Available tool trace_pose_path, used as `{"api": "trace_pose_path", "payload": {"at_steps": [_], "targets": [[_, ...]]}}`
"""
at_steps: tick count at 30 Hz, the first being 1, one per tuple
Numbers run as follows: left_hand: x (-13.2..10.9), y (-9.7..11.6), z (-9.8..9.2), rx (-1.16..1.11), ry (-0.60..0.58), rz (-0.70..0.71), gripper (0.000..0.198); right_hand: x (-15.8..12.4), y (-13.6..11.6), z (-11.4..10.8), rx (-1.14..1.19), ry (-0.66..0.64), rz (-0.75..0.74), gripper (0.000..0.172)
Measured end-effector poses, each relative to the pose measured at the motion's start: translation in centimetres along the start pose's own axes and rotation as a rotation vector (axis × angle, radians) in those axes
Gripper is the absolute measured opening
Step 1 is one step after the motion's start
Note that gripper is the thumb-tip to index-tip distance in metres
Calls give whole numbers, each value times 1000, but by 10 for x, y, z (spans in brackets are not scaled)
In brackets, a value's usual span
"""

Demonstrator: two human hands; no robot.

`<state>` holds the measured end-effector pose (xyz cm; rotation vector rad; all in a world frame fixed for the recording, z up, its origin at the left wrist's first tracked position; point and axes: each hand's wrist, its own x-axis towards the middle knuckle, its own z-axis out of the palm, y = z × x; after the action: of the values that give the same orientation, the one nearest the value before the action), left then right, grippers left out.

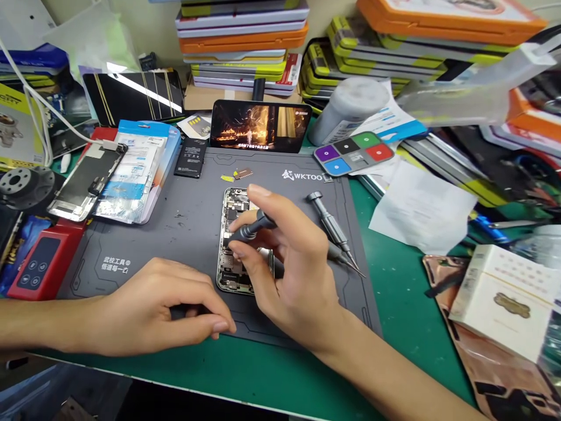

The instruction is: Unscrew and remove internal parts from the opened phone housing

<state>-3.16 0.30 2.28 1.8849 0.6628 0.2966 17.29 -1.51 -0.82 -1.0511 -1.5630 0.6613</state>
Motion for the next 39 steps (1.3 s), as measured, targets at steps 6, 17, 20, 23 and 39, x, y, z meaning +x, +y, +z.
{"api": "trace_pose_path", "payload": {"at_steps": [6, 17, 20, 23, 39], "targets": [[0, 1, 0, 13, 26, 19, 12, 1, 10, 0, -31, -25, -188, 78], [-1, 0, 1, 36, 28, 37, 12, -1, 11, -1, -95, -50, -228, 86], [-1, -1, 1, 37, 27, 50, 11, -1, 11, -4, -178, -96, -295, 89], [-1, -2, 1, 42, 27, 59, 11, 2, 11, -7, -232, -133, -362, 90], [-8, 10, 0, 252, 27, 52, 9, 9, -2, -18, -439, -59, -483, 74]]}}
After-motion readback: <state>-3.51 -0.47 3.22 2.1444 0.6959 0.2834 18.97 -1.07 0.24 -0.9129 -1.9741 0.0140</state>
